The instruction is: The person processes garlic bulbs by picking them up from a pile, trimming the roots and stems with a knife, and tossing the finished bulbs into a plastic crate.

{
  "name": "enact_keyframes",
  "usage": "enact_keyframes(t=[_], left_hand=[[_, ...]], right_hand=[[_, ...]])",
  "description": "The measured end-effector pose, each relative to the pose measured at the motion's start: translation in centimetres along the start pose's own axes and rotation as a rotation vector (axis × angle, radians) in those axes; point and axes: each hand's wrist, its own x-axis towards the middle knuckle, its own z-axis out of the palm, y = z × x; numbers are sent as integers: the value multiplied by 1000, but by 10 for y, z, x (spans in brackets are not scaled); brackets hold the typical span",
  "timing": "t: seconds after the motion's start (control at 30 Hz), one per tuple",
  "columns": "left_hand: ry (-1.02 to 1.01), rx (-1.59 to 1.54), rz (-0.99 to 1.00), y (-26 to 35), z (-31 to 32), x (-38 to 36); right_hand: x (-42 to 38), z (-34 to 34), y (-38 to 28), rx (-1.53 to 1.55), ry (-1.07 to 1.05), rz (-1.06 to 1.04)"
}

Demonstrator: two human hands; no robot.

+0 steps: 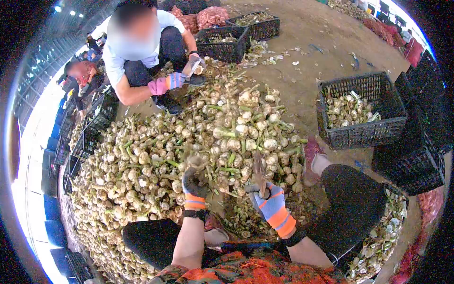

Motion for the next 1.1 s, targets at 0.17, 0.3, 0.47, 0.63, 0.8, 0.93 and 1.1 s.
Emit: enact_keyframes(t=[0.17,0.3,0.47,0.63,0.8,0.93,1.1], left_hand=[[-57,473,124,10,59,-82],[-342,35,-155,7,54,-115],[-162,242,-110,-7,54,-136],[123,86,-438,-2,102,-159],[-47,488,-138,-14,71,-158],[-315,962,115,-16,69,-163],[-293,1273,128,-19,61,-161]], right_hand=[[-12,-6,8,-383,-112,-163],[-34,11,-51,-1126,-502,-272],[-53,23,-81,-1326,-647,-187],[-58,24,-88,-1321,-660,-179],[-55,21,-84,-1308,-715,-91],[-51,14,-61,-1294,-687,-123],[-50,10,-37,-1239,-642,-131]])
